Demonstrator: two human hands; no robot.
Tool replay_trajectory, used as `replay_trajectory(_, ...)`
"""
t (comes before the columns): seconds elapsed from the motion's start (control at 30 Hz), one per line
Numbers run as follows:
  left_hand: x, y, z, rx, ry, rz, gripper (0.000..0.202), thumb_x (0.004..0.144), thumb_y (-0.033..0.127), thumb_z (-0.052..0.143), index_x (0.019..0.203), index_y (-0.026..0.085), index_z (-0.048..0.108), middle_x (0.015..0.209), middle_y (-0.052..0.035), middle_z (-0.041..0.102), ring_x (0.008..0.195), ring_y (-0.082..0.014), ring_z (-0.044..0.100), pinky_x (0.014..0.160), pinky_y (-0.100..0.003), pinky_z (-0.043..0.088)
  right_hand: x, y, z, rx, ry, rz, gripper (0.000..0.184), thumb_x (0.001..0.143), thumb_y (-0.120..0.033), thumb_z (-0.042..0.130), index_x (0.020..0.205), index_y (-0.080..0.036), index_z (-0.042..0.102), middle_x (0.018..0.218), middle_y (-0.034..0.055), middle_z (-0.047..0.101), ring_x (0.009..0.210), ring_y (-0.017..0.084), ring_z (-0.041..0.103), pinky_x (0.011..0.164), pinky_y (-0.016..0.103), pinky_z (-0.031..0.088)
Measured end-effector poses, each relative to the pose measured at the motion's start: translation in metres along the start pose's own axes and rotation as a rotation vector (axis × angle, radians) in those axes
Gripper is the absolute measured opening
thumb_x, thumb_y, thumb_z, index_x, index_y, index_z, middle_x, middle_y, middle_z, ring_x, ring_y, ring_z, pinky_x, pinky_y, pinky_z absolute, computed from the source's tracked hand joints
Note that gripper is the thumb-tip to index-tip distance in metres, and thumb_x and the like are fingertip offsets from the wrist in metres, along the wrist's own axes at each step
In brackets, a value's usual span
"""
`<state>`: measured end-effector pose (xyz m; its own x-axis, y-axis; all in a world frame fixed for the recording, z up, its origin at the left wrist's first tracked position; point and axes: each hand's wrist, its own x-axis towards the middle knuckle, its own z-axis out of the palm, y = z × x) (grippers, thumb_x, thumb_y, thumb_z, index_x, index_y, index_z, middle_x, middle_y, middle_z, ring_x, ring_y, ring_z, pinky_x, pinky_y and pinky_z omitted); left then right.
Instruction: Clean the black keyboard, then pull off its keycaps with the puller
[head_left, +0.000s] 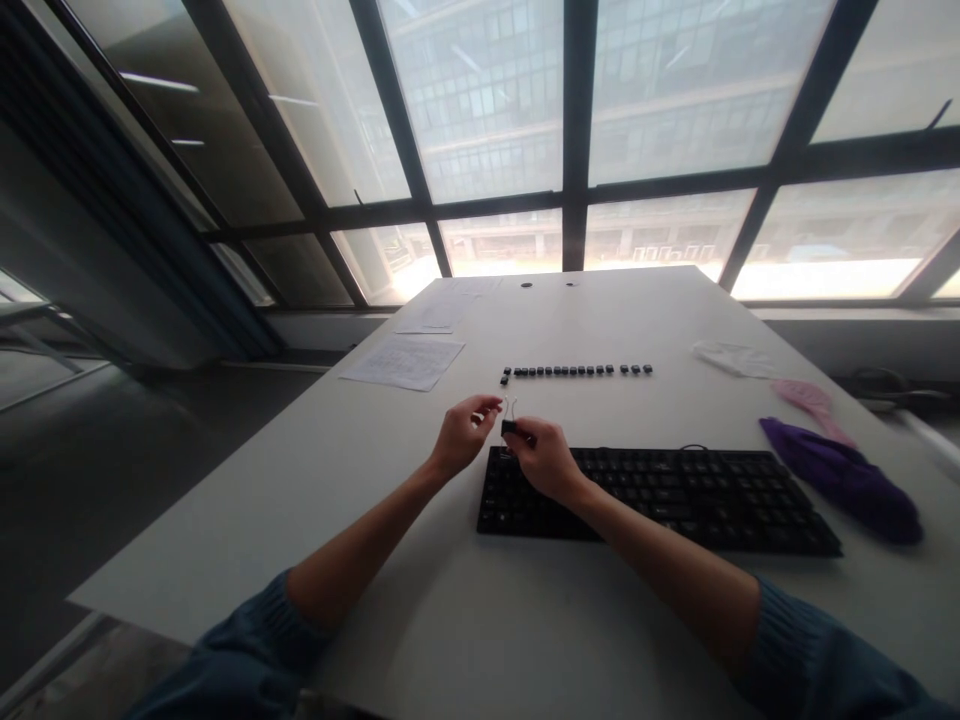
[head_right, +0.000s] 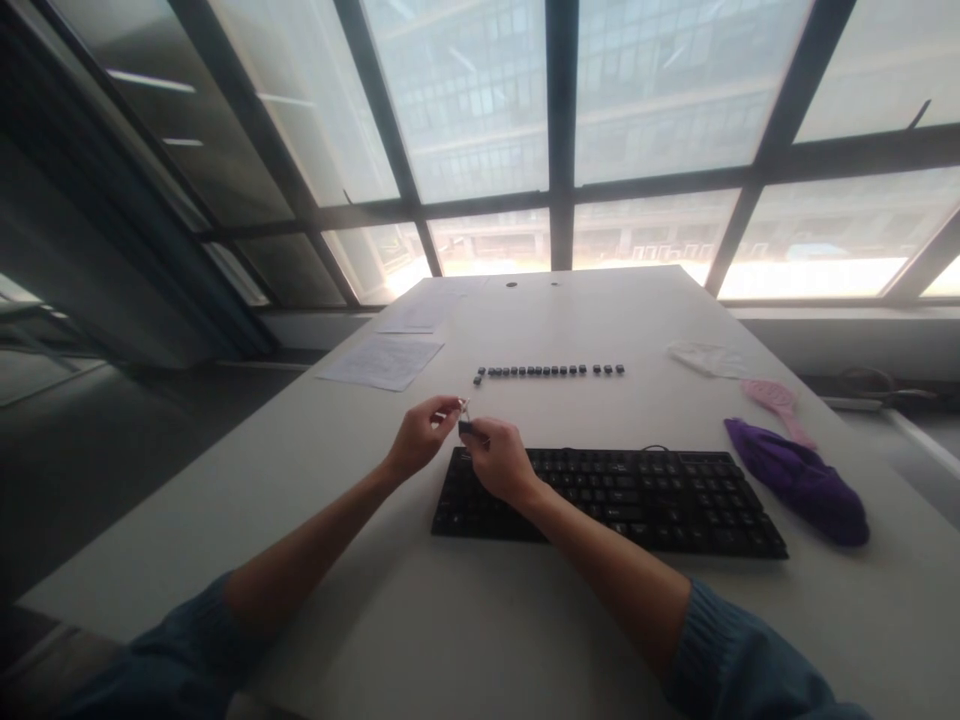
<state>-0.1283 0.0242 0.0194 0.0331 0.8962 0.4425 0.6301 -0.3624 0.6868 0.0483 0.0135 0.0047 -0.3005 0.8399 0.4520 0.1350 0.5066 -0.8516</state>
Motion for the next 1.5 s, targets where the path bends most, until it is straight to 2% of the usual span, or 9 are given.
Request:
replay_trajectory(0.13, -0.034, 0.008, -0.004, -0.007, -0.064, -0.010, 0.022, 0.089, 0.025, 0.055, 0.103, 0.017, 0.070, 0.098, -0.0061, 0.074, 0.085, -0.0181, 0.068, 0.070, -0.028, 0.055, 0.000, 0.007, 0.003, -0.007, -0.023, 0.018, 0.022, 0.087, -0.024, 0.056, 0.067, -0.017, 0.060, 0.062, -0.0009, 0.059, 0.061, 0.014, 0.051, 0.059, 0.024, 0.037)
replay_trajectory(0.23, -0.046, 0.008, -0.009, 0.010, -0.127, -0.024, 0.022, 0.088, 0.021, 0.054, 0.103, 0.018, 0.070, 0.095, -0.0046, 0.074, 0.083, -0.0170, 0.068, 0.070, -0.027, 0.054, 0.001, 0.009, 0.003, -0.021, -0.045, 0.050, 0.022, 0.086, -0.026, 0.056, 0.067, -0.016, 0.060, 0.060, -0.0014, 0.057, 0.059, 0.013, 0.048, 0.056, 0.024, 0.033)
replay_trajectory(0.47, -0.048, 0.006, -0.019, -0.013, -0.314, 0.007, 0.021, 0.086, 0.019, 0.056, 0.100, 0.018, 0.071, 0.092, -0.0039, 0.072, 0.079, -0.0147, 0.063, 0.068, -0.025, 0.050, 0.001, 0.004, 0.001, -0.096, -0.075, 0.007, 0.026, 0.084, -0.022, 0.057, 0.060, -0.017, 0.049, 0.057, -0.0044, 0.046, 0.058, 0.011, 0.040, 0.056, 0.024, 0.028)
replay_trajectory(0.6, -0.047, 0.007, -0.021, -0.033, -0.366, 0.024, 0.017, 0.086, 0.021, 0.058, 0.099, 0.017, 0.070, 0.089, -0.0039, 0.069, 0.076, -0.0141, 0.060, 0.068, -0.025, 0.049, 0.000, 0.002, 0.001, -0.112, -0.087, -0.030, 0.028, 0.084, -0.020, 0.057, 0.059, -0.018, 0.045, 0.058, -0.0045, 0.043, 0.058, 0.011, 0.040, 0.056, 0.024, 0.028)
replay_trajectory(0.77, -0.047, 0.007, -0.021, -0.062, -0.385, 0.031, 0.013, 0.089, 0.024, 0.059, 0.093, 0.016, 0.069, 0.089, -0.0040, 0.067, 0.078, -0.0146, 0.059, 0.071, -0.026, 0.049, -0.001, 0.004, 0.002, -0.140, -0.116, -0.070, 0.031, 0.084, -0.019, 0.059, 0.059, -0.019, 0.043, 0.061, -0.0028, 0.048, 0.060, 0.012, 0.042, 0.058, 0.025, 0.030)
replay_trajectory(0.9, -0.047, 0.006, -0.020, -0.068, -0.383, 0.042, 0.015, 0.090, 0.027, 0.059, 0.093, 0.016, 0.068, 0.088, -0.0044, 0.067, 0.081, -0.0162, 0.060, 0.075, -0.028, 0.049, -0.004, 0.003, 0.003, -0.142, -0.123, -0.109, 0.028, 0.085, -0.014, 0.059, 0.061, -0.019, 0.045, 0.065, -0.0016, 0.050, 0.061, 0.012, 0.045, 0.059, 0.025, 0.031)
replay_trajectory(1.07, -0.048, 0.004, -0.016, -0.076, -0.378, 0.045, 0.014, 0.087, 0.029, 0.064, 0.089, 0.016, 0.069, 0.090, -0.0044, 0.065, 0.077, -0.0150, 0.058, 0.071, -0.027, 0.048, -0.008, -0.001, 0.002, -0.132, -0.131, -0.161, 0.023, 0.089, -0.014, 0.057, 0.066, -0.018, 0.052, 0.072, -0.0003, 0.054, 0.065, 0.012, 0.048, 0.062, 0.024, 0.034)
replay_trajectory(1.37, -0.048, 0.009, -0.010, -0.013, -0.356, 0.028, 0.005, 0.084, 0.020, 0.065, 0.083, 0.017, 0.069, 0.086, -0.0020, 0.063, 0.075, -0.0142, 0.057, 0.070, -0.026, 0.046, -0.009, 0.000, 0.001, -0.089, -0.122, -0.155, 0.023, 0.090, -0.013, 0.057, 0.067, -0.018, 0.056, 0.072, -0.0004, 0.054, 0.065, 0.012, 0.050, 0.063, 0.024, 0.036)
replay_trajectory(1.5, -0.050, 0.014, -0.007, 0.024, -0.306, 0.082, 0.008, 0.086, 0.014, 0.060, 0.083, 0.018, 0.066, 0.089, -0.0025, 0.063, 0.080, -0.0152, 0.057, 0.075, -0.028, 0.048, -0.008, -0.001, 0.001, -0.068, -0.107, -0.143, 0.025, 0.089, -0.013, 0.058, 0.065, -0.018, 0.056, 0.069, -0.0009, 0.053, 0.064, 0.012, 0.050, 0.062, 0.024, 0.036)
